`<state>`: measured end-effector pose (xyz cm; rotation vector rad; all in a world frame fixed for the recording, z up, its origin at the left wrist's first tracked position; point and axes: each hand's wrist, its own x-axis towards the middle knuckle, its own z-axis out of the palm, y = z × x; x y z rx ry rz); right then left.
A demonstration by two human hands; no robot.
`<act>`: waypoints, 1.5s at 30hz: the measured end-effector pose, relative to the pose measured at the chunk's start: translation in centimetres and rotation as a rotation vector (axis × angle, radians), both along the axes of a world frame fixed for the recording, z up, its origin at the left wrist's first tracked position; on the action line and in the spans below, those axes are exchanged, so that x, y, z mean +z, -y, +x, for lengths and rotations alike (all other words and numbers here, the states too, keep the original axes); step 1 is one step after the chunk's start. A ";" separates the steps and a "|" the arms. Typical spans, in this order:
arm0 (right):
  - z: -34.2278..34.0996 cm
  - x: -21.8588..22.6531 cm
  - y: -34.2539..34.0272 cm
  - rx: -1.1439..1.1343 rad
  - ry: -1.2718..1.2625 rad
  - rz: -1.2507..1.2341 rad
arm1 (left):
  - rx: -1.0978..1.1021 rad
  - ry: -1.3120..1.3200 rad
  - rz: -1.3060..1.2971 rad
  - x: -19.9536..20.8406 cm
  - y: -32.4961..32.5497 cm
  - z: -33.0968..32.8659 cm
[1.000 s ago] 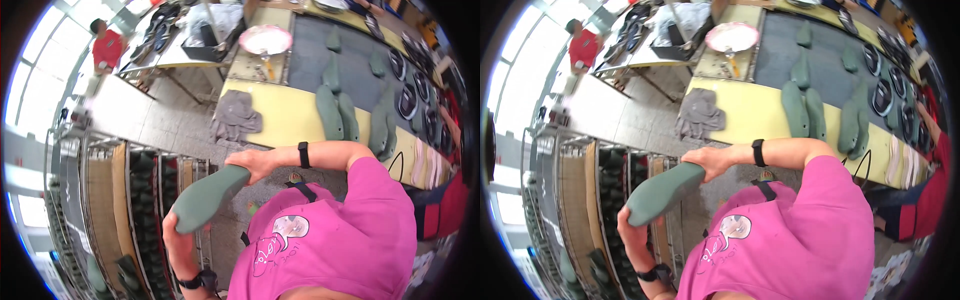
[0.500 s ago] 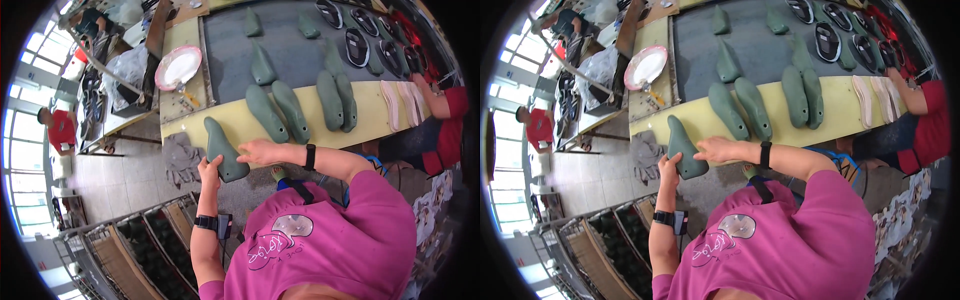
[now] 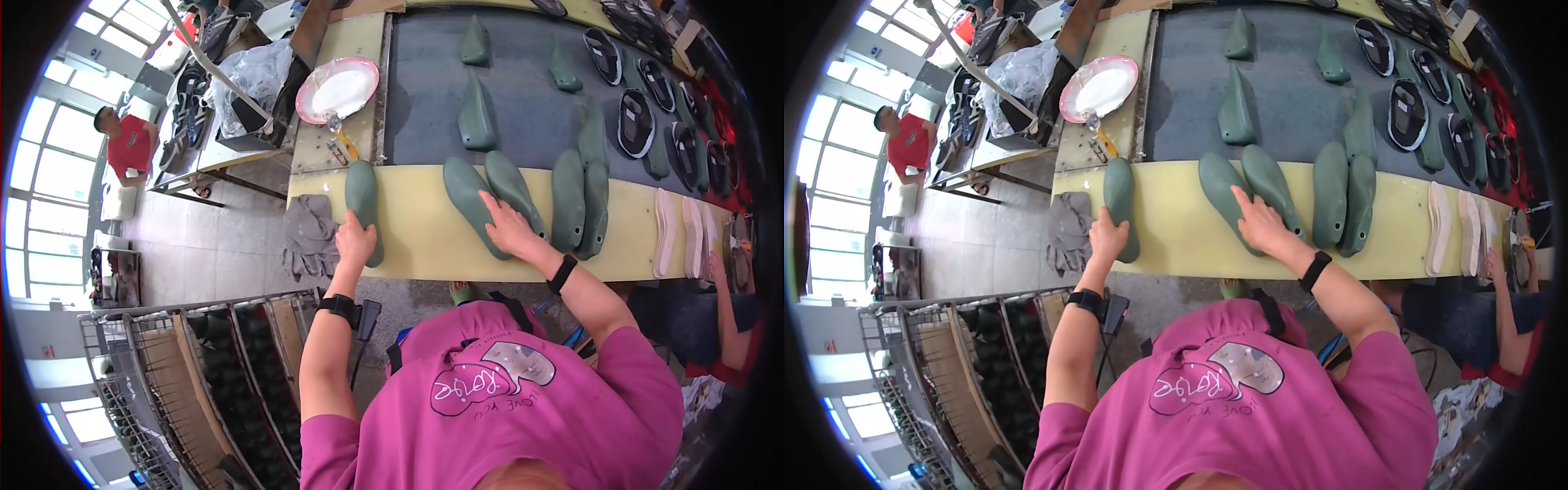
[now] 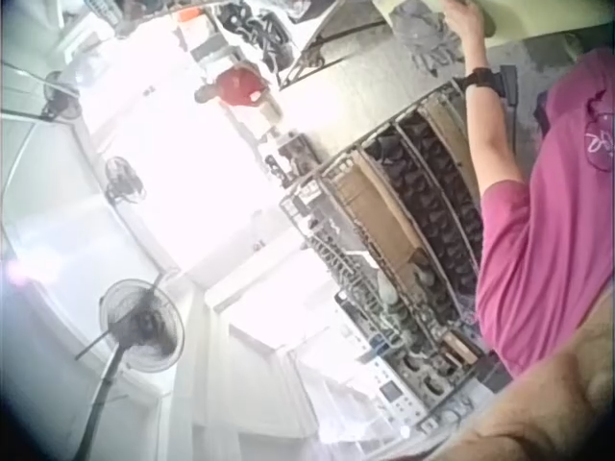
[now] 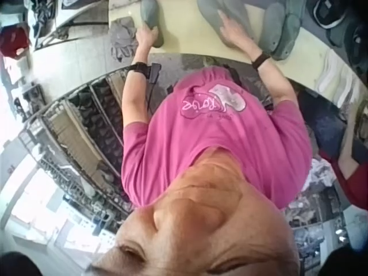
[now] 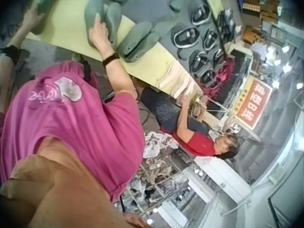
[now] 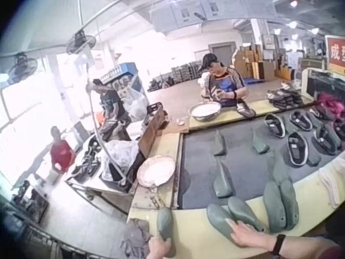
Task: Applying glue to shoe lasts and organizing them on a conveyor belt in a shoe factory.
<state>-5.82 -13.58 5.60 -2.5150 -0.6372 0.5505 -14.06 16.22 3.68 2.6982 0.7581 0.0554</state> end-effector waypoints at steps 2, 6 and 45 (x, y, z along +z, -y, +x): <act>1.3 0.7 1.0 -0.053 -0.135 -0.109 | 0.013 0.021 -0.038 -0.3 -0.1 -0.1; 1.6 -1.2 2.1 -0.099 0.081 -0.114 | 0.012 0.076 -0.156 -1.2 -1.5 -1.7; -20.5 3.4 -18.9 0.434 0.099 0.027 | 0.956 0.770 -0.563 9.8 -32.7 -72.0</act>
